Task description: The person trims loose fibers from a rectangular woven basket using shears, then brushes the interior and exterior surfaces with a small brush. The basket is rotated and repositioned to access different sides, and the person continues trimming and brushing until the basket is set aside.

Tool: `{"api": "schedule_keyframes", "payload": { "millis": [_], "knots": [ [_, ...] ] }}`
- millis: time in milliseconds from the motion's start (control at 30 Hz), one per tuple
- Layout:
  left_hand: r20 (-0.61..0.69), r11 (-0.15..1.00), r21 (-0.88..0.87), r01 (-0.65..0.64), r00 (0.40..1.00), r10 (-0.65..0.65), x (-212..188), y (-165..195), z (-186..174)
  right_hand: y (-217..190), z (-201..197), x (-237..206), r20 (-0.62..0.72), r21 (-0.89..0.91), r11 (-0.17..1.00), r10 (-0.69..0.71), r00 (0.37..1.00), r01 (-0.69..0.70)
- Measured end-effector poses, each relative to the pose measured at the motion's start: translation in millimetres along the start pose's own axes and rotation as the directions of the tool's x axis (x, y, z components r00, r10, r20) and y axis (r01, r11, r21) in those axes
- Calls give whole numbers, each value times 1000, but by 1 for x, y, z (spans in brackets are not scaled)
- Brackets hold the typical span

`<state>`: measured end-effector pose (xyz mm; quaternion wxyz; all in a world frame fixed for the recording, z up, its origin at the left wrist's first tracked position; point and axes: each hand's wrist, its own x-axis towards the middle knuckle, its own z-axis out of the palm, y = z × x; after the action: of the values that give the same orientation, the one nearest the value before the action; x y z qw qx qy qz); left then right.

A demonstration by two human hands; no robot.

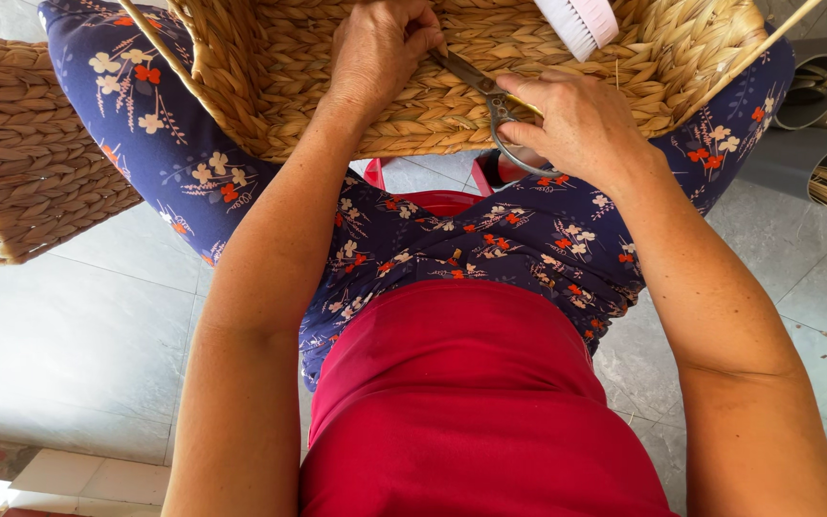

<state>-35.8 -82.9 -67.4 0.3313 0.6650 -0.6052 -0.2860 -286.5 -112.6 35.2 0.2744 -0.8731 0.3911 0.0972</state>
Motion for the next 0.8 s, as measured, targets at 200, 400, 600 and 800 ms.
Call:
{"api": "schedule_keyframes", "payload": {
  "millis": [200, 400, 600, 800],
  "knots": [
    [-23, 997, -34, 63, 998, -63, 3, -3, 3, 2, 2, 1, 0, 48, 998, -49, 999, 49],
    [32, 996, -30, 88, 996, -87, 4, -10, 6, 6, 1, 2, -6, 108, 993, -39, 999, 39],
    [17, 995, -21, 95, 995, -95, 5, -10, 7, 9, 5, 3, -18, 117, 992, -45, 999, 46],
    [11, 999, 21, -25, 1000, 24, 5, -16, 4, 19, 5, 4, -24, 223, 973, -46, 999, 50]
  ]
}}
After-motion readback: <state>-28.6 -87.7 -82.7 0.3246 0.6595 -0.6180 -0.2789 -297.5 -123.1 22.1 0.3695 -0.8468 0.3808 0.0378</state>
